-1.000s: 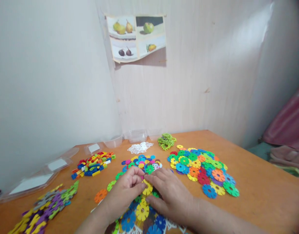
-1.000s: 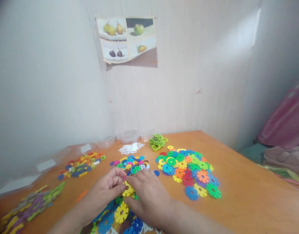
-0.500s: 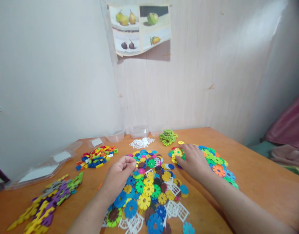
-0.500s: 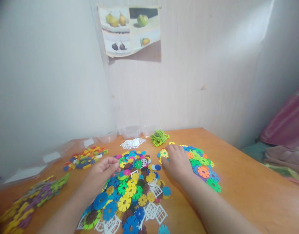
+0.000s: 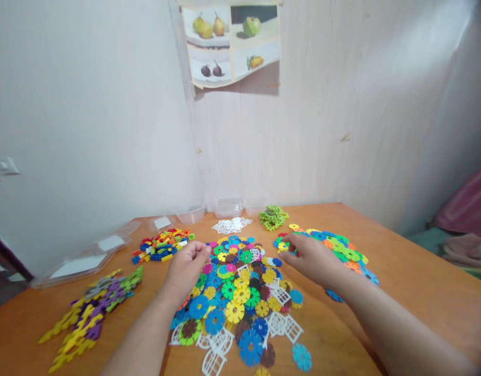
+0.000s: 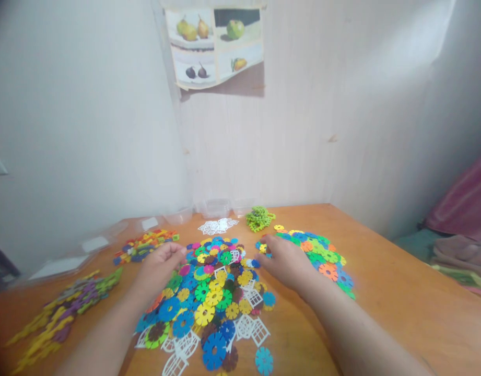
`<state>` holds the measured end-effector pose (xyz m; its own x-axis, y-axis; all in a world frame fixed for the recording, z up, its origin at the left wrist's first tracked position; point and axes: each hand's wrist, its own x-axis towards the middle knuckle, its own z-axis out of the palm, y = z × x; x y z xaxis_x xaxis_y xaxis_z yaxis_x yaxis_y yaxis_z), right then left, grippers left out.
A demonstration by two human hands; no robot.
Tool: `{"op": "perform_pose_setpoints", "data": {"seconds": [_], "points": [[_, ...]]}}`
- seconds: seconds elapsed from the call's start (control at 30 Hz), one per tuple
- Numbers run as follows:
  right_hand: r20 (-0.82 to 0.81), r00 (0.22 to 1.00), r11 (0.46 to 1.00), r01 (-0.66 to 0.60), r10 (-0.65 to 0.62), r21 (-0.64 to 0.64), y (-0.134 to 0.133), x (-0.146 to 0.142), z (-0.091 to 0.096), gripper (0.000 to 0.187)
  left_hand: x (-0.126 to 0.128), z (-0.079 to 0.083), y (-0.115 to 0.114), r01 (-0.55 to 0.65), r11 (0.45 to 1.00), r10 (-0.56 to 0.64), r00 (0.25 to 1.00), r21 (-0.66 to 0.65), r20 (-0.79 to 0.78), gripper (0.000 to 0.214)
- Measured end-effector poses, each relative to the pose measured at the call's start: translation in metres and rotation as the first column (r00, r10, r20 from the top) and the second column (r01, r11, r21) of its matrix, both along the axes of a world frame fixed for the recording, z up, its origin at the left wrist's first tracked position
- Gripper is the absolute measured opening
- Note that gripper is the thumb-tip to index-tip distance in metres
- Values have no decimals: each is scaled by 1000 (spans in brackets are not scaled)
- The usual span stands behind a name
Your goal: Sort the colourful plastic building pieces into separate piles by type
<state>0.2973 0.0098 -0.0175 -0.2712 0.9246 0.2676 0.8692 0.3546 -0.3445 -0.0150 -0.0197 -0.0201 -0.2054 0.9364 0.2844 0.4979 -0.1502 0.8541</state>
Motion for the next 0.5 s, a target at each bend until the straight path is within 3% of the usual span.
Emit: {"op": "perform_pose_setpoints", "data": {"seconds": [0.13, 0.27, 0.5], "points": [[-21, 959, 926, -280, 284, -252, -33, -4, 13, 67, -14, -5, 7, -82, 995, 86, 992, 54, -91, 34], [46, 907, 867, -385, 419, -316, -54, -10, 13, 81, -25, -11, 13, -150, 984, 161, 979, 94, -127, 35], [76, 902, 889, -401, 426, -222, -49, -31, -3, 47, -16, -13, 11, -60, 994, 76, 983, 96, -169, 34]]}}
